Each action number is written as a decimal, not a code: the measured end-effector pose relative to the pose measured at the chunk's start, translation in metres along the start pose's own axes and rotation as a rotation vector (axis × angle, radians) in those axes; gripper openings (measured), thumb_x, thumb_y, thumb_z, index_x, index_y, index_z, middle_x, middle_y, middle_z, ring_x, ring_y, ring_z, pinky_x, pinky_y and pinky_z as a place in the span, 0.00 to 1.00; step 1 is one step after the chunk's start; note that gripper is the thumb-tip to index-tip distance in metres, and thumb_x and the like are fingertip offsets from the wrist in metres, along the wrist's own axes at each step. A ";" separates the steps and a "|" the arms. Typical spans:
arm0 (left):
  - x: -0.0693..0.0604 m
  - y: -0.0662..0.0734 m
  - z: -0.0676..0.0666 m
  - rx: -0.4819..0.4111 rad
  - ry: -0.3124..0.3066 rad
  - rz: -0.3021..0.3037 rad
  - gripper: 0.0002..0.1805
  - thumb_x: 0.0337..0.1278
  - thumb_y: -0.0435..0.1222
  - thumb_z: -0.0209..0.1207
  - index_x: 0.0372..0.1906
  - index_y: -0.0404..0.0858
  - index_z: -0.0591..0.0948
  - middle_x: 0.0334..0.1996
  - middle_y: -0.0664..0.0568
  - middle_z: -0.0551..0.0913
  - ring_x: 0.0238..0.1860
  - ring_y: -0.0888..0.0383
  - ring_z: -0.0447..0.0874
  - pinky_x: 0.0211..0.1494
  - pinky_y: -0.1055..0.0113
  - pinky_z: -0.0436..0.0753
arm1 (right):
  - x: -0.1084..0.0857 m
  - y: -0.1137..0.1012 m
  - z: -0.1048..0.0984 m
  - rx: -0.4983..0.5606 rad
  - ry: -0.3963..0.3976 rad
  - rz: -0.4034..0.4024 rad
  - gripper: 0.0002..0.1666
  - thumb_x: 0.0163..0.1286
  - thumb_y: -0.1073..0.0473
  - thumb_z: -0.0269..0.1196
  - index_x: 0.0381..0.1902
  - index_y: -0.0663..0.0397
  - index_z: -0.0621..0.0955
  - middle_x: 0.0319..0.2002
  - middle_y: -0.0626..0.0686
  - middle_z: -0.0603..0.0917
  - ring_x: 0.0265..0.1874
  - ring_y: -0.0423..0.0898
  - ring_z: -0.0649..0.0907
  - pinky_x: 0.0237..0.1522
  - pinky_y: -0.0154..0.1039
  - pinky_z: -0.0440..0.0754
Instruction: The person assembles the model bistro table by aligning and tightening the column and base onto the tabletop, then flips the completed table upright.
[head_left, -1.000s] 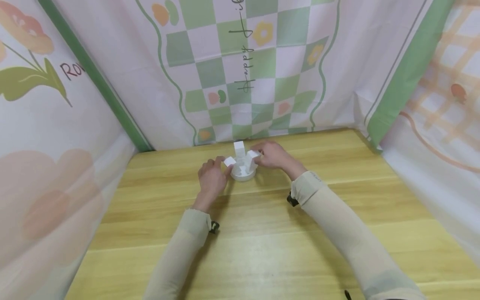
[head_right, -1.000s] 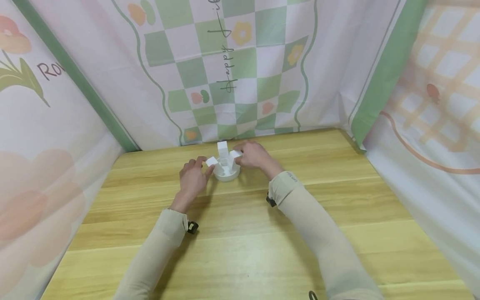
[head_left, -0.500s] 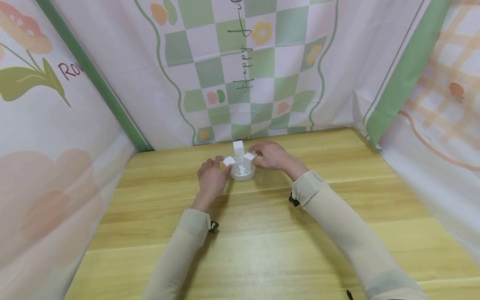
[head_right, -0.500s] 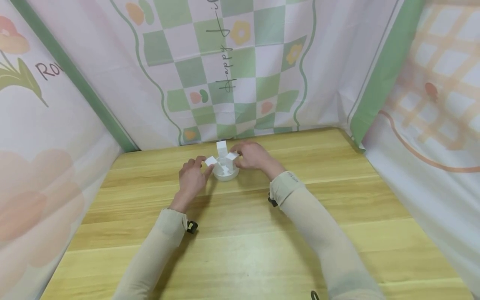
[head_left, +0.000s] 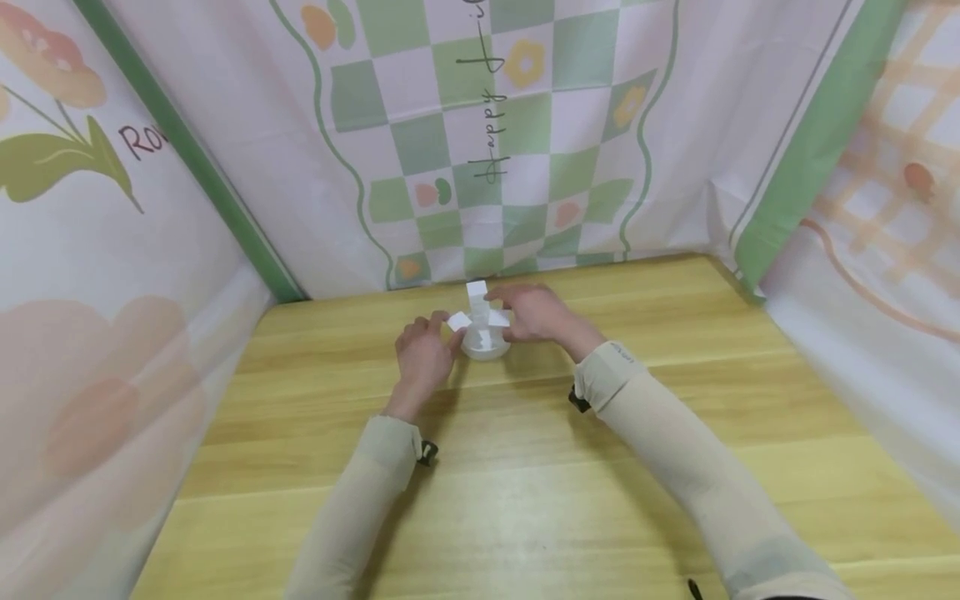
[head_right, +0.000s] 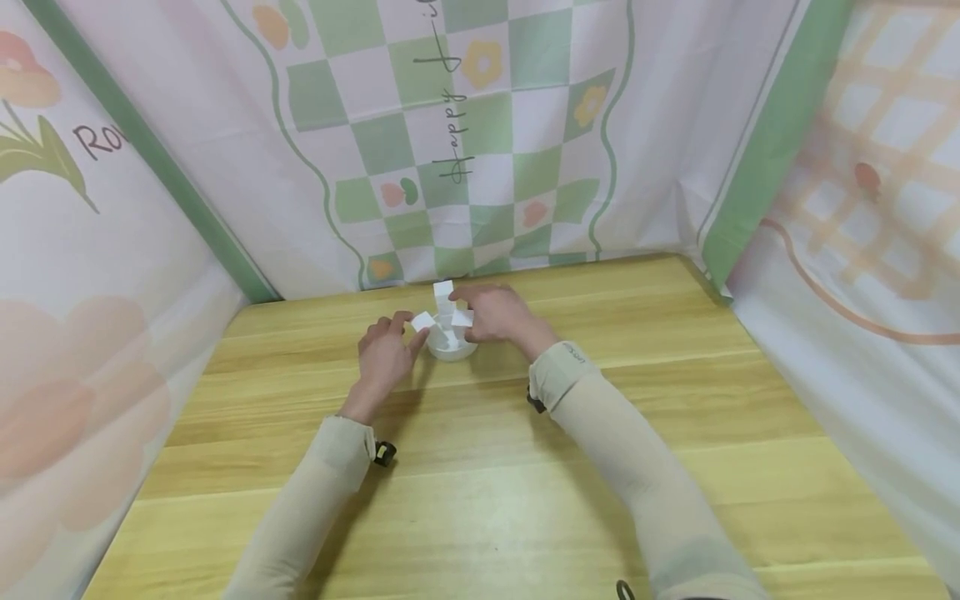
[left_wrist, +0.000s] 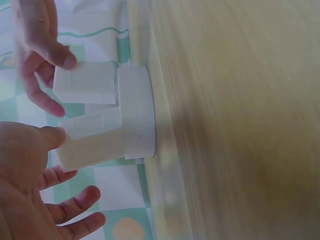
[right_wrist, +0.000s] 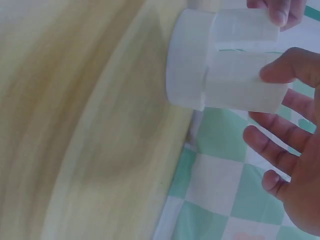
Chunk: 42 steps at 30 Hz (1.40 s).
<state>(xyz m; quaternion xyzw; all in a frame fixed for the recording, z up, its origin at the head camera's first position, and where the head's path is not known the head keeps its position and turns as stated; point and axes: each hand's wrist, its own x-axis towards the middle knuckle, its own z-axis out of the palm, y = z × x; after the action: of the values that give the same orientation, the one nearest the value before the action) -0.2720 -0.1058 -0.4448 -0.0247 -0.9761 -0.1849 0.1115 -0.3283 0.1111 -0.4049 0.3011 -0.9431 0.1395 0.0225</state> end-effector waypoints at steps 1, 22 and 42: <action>0.000 0.000 0.000 0.001 0.002 0.002 0.29 0.70 0.60 0.50 0.65 0.47 0.73 0.51 0.41 0.80 0.52 0.43 0.78 0.59 0.49 0.76 | 0.000 0.000 -0.001 -0.014 -0.003 -0.004 0.39 0.53 0.52 0.71 0.66 0.47 0.75 0.51 0.57 0.86 0.49 0.54 0.85 0.55 0.55 0.79; 0.000 -0.001 0.003 0.018 0.016 0.003 0.29 0.69 0.61 0.50 0.64 0.48 0.73 0.50 0.42 0.80 0.51 0.44 0.78 0.59 0.50 0.75 | 0.009 -0.002 0.006 0.049 0.035 0.151 0.26 0.59 0.49 0.68 0.52 0.57 0.80 0.46 0.58 0.86 0.46 0.56 0.84 0.52 0.52 0.82; -0.001 0.001 0.001 0.021 0.004 -0.008 0.29 0.70 0.60 0.50 0.65 0.48 0.72 0.51 0.42 0.79 0.52 0.43 0.77 0.60 0.50 0.74 | 0.006 0.000 0.005 0.117 0.071 0.257 0.28 0.61 0.45 0.69 0.51 0.58 0.81 0.44 0.58 0.87 0.44 0.56 0.84 0.52 0.52 0.81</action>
<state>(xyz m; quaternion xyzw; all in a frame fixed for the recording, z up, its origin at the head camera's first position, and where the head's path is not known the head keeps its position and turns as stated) -0.2711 -0.1048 -0.4453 -0.0191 -0.9778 -0.1754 0.1127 -0.3327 0.1068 -0.4086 0.1738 -0.9626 0.2067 0.0202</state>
